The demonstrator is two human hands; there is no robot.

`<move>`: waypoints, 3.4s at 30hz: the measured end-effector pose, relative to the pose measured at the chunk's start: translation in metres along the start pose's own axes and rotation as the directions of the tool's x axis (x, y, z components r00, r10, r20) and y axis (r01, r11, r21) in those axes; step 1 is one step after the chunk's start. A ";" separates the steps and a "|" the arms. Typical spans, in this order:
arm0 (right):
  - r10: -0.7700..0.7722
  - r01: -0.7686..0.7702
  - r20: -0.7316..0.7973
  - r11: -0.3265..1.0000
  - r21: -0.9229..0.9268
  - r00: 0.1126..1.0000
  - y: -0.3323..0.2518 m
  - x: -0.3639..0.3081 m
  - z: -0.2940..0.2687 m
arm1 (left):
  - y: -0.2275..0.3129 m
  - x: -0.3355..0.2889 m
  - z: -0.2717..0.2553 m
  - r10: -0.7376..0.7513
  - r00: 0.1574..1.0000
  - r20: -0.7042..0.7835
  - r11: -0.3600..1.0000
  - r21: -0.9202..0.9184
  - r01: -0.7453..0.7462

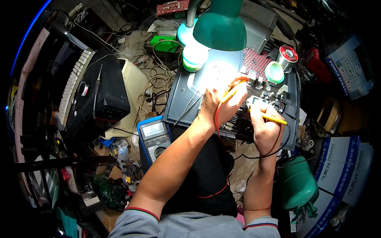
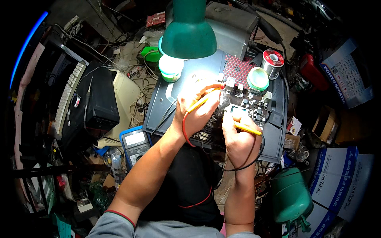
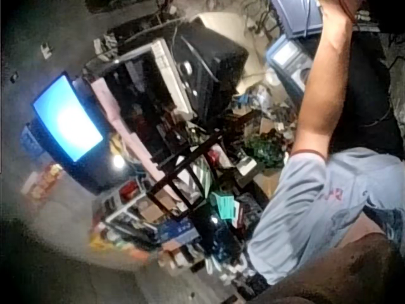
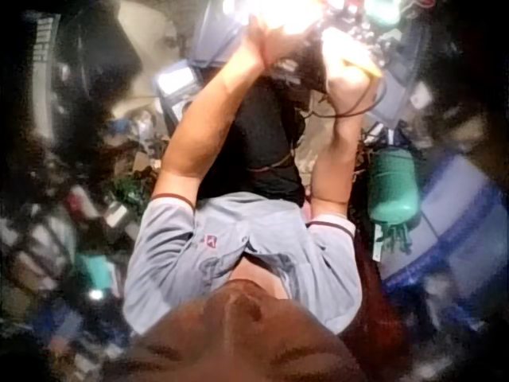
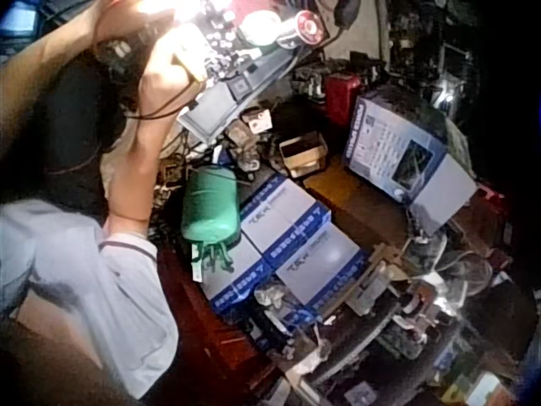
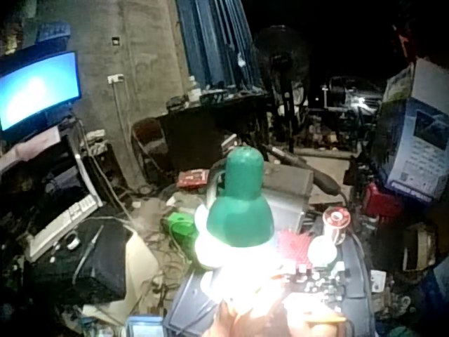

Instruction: The person uses a multimeter to test components on a motherboard, placing the probes on various points of the circuit while checking the digital display.

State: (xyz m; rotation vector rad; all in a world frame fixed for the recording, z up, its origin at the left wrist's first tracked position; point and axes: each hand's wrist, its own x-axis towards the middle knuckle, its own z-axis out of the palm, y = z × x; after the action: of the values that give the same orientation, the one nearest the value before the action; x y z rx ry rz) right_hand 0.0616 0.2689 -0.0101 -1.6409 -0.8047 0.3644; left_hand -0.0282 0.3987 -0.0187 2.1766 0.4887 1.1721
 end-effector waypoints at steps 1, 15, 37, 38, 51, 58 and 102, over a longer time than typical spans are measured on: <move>-0.013 0.013 -0.001 1.000 -0.002 1.000 0.001 0.000 0.000 | -0.002 0.000 0.000 0.054 0.999 0.003 0.997 0.049 -0.054; -0.056 0.057 -0.047 0.998 0.014 0.997 -0.004 -0.010 -0.006 | 0.007 -0.006 -0.001 -0.184 0.983 0.003 0.982 -0.035 0.184; -0.674 0.665 0.258 0.734 0.134 0.692 -0.005 -0.123 0.004 | 0.145 -0.115 -0.131 -0.341 0.761 0.552 0.921 0.033 0.389; -0.661 0.651 0.267 0.746 0.138 0.701 -0.009 -0.124 0.004 | 0.140 -0.122 -0.140 -0.388 0.800 0.457 0.917 0.104 0.385; -0.476 0.472 -0.001 0.871 0.133 0.879 -0.013 -0.127 -0.029 | 0.066 -0.202 -0.153 -0.777 0.555 -0.297 0.552 0.103 0.828; -0.550 0.551 -0.182 0.833 -0.053 0.815 -0.014 -0.109 -0.087 | 0.114 -0.179 -0.203 -0.900 0.416 -0.131 0.409 -0.586 0.700; -0.259 0.638 0.610 0.533 -0.556 0.749 0.019 0.065 -0.116 | 0.014 -0.011 -0.076 -0.589 0.800 0.114 0.782 0.330 0.529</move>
State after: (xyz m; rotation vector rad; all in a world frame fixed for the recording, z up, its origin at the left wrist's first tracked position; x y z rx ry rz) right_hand 0.1870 0.2270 0.0118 -2.0024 -1.9336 -0.0010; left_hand -0.0980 0.4073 0.0158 2.1184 1.1789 0.5537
